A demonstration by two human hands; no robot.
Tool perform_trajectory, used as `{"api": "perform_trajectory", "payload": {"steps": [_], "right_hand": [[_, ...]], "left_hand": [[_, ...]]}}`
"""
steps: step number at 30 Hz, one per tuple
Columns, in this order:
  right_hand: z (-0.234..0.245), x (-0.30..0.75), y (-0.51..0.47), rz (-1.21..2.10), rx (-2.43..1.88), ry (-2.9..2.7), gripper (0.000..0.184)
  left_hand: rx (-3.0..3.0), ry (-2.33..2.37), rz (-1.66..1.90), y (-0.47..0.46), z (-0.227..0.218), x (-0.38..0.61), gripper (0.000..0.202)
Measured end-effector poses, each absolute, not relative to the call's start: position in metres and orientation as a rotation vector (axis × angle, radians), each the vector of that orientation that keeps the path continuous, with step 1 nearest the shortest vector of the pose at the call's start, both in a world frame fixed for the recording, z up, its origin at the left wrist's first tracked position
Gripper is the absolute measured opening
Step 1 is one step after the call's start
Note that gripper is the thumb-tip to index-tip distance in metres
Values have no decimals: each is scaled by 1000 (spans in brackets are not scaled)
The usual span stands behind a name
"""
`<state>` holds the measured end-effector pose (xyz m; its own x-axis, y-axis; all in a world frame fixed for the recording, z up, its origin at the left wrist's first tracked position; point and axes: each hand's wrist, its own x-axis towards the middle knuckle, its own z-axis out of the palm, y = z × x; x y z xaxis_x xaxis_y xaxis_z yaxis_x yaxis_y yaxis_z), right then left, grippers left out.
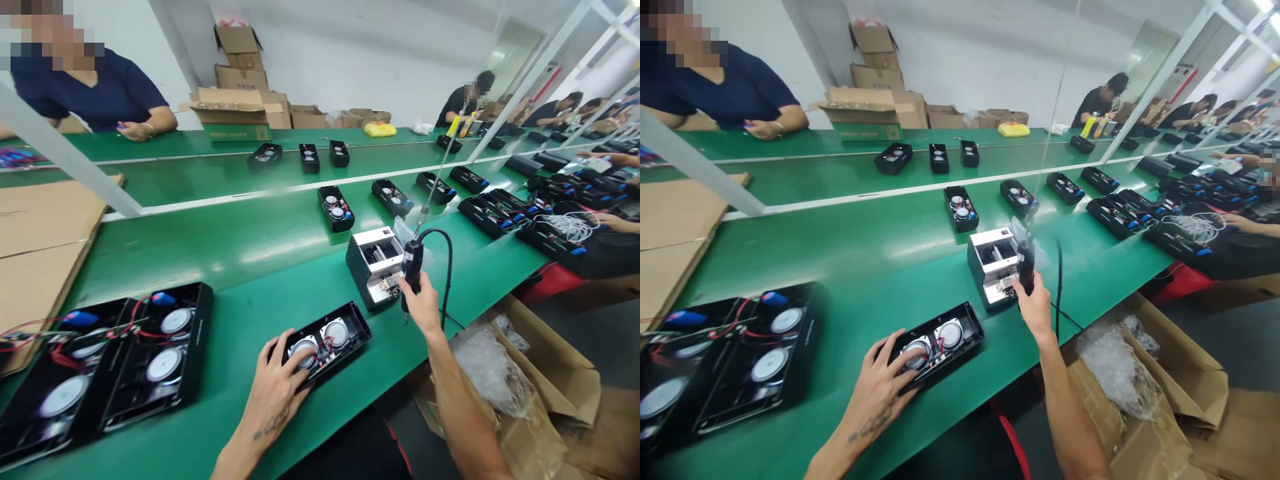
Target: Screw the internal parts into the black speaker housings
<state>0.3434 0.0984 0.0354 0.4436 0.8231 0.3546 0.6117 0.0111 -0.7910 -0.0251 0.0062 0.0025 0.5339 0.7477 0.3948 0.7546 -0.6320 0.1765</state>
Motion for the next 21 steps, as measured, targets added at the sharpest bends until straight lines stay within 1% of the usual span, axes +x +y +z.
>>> {"api": "perform_trajectory", "payload": {"steps": [3, 8, 10, 14, 17, 21], "right_hand": [[30, 346, 98, 436, -1569, -1138, 43], [43, 344, 92, 682, -1316, -1088, 47], [58, 343, 97, 677, -1199, -1044, 43], [88, 331, 115, 520, -1028, -1012, 39], [97, 320, 129, 478, -1067, -1083, 36], [93, 316, 136, 529, -1201, -1149, 34]], "left_hand": [[-2735, -1310, -720, 9, 1, -26, 12], [-2703, -1247, -738, 13, -6, -32, 8], [-2696, -1176, -726, 17, -8, -35, 6], [-2671, -1130, -737, 22, -10, -33, 6], [-2680, -1139, -766, 23, -8, -26, 6], [-2700, -1281, -831, 21, -6, -18, 5]]}}
